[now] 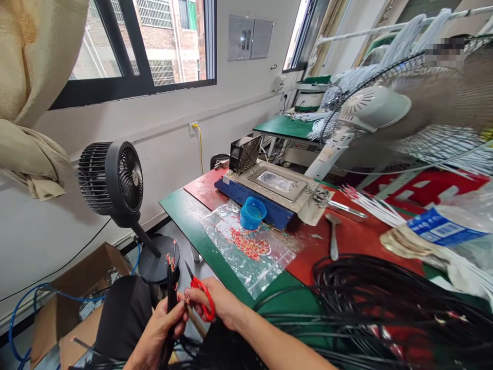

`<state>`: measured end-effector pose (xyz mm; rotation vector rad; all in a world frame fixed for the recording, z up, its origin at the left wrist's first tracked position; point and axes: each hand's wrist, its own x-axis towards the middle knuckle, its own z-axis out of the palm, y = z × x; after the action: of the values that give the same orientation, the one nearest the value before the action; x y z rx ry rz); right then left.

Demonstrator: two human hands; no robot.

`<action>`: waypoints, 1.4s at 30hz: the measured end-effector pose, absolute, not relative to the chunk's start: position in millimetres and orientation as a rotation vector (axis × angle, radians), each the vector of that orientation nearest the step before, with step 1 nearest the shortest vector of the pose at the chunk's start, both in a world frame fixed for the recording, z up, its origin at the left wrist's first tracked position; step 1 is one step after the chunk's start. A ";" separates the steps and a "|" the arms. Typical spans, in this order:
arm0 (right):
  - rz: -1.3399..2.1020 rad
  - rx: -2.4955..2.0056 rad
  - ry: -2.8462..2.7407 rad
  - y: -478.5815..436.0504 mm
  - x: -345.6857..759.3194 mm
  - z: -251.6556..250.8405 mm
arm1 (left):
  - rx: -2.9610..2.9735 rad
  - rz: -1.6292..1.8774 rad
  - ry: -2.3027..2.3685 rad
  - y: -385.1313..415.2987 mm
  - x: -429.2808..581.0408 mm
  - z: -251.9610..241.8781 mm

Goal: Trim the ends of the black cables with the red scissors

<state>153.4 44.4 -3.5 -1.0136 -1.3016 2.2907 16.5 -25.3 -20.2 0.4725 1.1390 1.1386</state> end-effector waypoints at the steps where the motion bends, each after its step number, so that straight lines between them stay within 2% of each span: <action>1: 2.275 -1.022 -1.288 44.4 153.0 -3.0 | 0.466 1.143 1.141 -24.9 16.4 -20.7; 36: 2.179 -1.076 -1.355 41.8 151.2 -3.5 | 0.200 1.265 1.160 -22.8 17.1 -15.1; 39: 1.874 -1.121 -1.604 41.9 153.2 -5.0 | 0.109 1.247 1.157 -23.3 15.6 -12.4; 42: 1.106 -0.964 -2.037 39.8 154.8 -10.2 | -0.045 1.257 1.163 -23.6 13.6 -12.3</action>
<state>154.8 39.8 -10.2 -0.9638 -2.0372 1.1064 13.6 -23.6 -12.3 -0.0446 1.1625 1.2571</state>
